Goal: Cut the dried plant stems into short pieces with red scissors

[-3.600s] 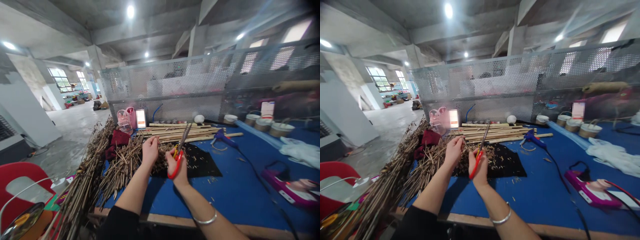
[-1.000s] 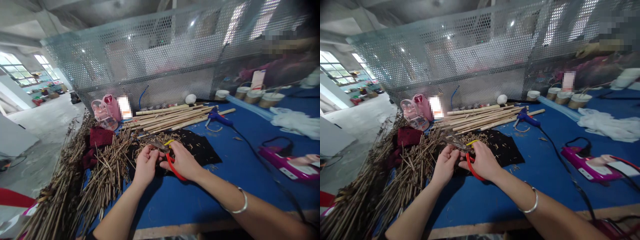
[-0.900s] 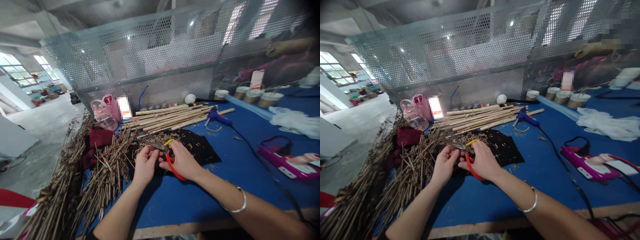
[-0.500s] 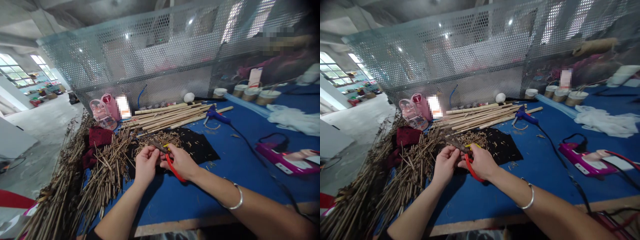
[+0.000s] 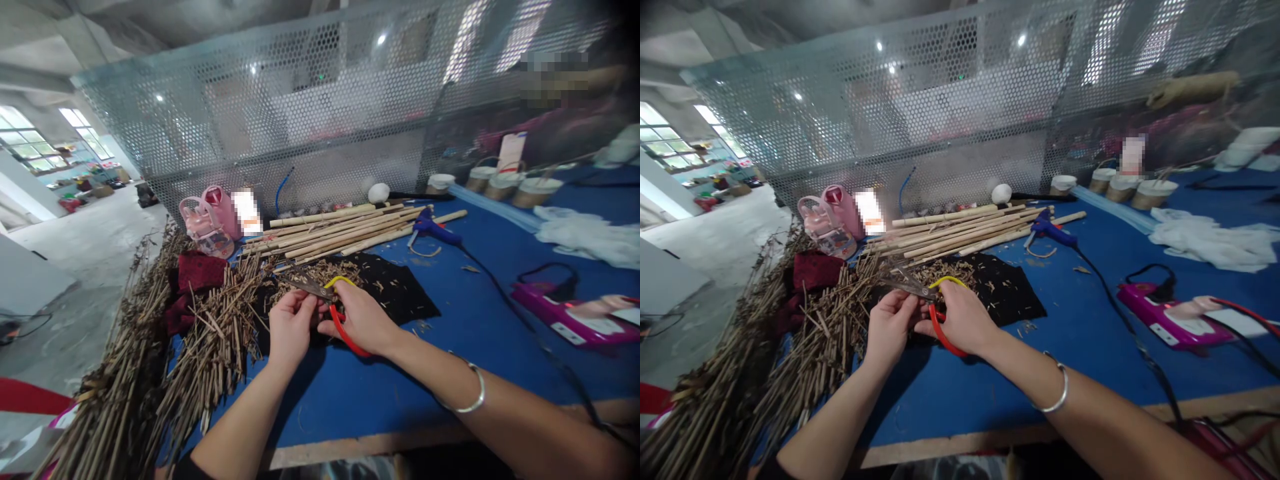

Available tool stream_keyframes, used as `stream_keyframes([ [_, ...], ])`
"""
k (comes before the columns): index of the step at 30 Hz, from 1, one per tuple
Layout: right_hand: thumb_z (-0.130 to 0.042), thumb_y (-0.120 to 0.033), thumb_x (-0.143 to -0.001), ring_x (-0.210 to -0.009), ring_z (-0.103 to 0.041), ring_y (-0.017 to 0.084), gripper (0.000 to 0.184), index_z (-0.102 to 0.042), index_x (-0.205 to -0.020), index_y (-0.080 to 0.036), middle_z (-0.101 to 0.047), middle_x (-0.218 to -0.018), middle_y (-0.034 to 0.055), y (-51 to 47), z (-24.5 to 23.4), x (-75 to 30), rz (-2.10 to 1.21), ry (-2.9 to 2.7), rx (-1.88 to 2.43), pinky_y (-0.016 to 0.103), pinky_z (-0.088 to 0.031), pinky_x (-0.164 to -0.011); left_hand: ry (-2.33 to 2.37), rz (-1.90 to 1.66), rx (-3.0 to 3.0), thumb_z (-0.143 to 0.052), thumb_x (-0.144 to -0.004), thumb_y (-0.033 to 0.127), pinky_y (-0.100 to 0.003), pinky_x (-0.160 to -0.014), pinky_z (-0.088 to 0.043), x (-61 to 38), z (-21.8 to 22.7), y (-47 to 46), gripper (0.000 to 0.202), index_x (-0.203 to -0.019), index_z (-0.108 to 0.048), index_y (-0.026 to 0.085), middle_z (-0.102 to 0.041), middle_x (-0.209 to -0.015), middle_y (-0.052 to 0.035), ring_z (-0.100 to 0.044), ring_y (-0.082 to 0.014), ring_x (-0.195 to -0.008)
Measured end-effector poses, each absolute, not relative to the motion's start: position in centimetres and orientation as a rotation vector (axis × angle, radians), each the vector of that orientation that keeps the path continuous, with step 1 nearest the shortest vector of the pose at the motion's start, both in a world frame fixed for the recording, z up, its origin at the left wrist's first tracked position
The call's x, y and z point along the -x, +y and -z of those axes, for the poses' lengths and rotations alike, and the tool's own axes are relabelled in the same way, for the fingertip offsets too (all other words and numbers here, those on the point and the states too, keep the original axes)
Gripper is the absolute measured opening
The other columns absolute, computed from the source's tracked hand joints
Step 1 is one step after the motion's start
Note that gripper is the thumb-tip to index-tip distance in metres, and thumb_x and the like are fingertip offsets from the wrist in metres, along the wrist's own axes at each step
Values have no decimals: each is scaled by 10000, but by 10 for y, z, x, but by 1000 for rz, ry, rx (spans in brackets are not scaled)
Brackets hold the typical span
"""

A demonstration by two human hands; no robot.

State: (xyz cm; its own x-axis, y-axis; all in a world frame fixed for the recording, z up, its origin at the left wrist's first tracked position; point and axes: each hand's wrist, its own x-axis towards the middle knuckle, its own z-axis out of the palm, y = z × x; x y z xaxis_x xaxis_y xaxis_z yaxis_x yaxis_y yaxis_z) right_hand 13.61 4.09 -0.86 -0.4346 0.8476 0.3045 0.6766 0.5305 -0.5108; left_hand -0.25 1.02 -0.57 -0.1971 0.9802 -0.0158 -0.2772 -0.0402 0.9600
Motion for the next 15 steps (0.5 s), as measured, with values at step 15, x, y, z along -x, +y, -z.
stream_keyframes([
  [15,-635,-508,-645,-698,-528,173,409,-459,-830,-189,-556,-787,42,42,7,-138,-382,-2291,1287,260,-356,-589,1191,-1482,-936,-637,-691,335,-249,-617,-507,5,10,11,249,-799,-663,112,-655,-696,-42,-612,-135,-623],
])
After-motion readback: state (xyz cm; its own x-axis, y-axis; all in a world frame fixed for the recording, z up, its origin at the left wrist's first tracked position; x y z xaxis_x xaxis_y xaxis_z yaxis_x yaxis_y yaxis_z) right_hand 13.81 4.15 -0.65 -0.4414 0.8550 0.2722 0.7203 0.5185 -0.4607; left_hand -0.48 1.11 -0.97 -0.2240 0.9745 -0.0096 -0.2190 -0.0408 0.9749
